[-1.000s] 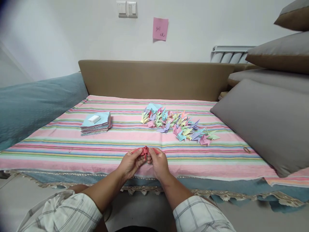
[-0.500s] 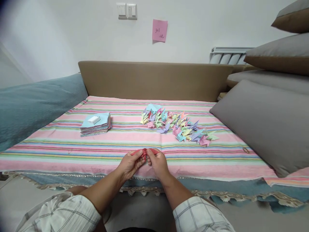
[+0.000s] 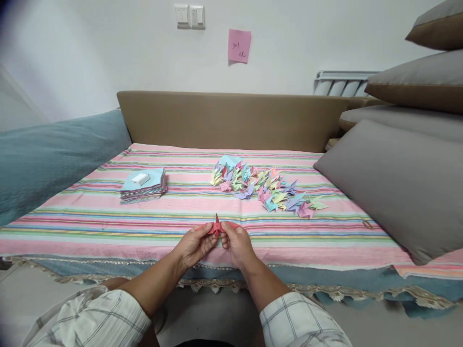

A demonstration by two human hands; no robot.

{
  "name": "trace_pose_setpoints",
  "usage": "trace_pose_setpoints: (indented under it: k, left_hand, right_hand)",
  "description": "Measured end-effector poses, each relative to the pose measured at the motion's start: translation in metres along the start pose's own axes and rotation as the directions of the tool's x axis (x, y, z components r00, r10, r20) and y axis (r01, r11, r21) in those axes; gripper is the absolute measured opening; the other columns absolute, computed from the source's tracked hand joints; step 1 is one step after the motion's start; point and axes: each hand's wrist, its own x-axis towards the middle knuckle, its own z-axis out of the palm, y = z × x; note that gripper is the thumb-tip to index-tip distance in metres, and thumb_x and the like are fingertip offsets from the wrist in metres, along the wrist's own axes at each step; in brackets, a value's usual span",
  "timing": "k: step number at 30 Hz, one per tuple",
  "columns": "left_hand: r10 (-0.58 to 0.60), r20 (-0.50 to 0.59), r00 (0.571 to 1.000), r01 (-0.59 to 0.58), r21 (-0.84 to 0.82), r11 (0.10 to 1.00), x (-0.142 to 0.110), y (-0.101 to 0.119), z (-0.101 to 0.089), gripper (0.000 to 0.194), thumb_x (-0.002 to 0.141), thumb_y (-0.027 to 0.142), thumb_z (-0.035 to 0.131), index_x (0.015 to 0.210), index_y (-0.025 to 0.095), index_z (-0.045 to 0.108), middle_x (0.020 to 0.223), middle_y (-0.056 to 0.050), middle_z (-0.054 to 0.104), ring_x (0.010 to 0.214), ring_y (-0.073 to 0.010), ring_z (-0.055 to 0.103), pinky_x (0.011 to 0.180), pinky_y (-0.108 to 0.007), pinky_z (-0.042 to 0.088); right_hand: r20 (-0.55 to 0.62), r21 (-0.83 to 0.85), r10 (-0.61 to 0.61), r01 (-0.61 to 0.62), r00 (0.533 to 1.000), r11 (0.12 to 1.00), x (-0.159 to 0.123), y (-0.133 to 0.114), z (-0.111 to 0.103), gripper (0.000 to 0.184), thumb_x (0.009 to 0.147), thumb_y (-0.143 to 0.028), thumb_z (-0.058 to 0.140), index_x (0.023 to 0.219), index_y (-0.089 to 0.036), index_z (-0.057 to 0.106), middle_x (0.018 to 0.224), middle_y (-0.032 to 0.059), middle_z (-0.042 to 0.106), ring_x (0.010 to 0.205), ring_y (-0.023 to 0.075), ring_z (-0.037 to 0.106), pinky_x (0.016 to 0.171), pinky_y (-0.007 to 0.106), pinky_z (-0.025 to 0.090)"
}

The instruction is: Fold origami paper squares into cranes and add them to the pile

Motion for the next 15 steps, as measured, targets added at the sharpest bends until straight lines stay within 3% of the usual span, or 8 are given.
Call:
trace_pose_setpoints:
  k: [5,15]
  left_hand:
    - [-0.041,-0.027,0.999,0.042,0.010,0.999,0.0007,0.0014,-0.0001,0.009,0.079,0.015,0.061,0.080,0.006,0.063,0.065,-0.008,0.068,0.054,-0.0104,0.064,0.054,-0.017,0.054]
    - [0.040,-0.108,0.993,-0.036,0.035,0.999,-0.0018,0.0056,0.0040,0.008,0.081,0.015,0.058,0.074,0.011,0.056,0.060,-0.005,0.066,0.050,-0.0095,0.063,0.050,-0.017,0.053]
  right_hand:
    - [0.006,0.018,0.024,-0.024,1.000,1.000,0.0002,-0.0007,-0.0013,0.033,0.057,-0.042,0.077,0.062,-0.013,0.060,0.045,-0.0054,0.052,0.037,0.0032,0.043,0.034,0.013,0.031]
    - [-0.087,0.107,-0.049,0.058,0.995,0.993,0.0032,-0.0026,-0.0021,0.037,0.056,-0.044,0.078,0.068,-0.017,0.055,0.047,-0.0062,0.053,0.038,0.0044,0.044,0.032,0.013,0.031]
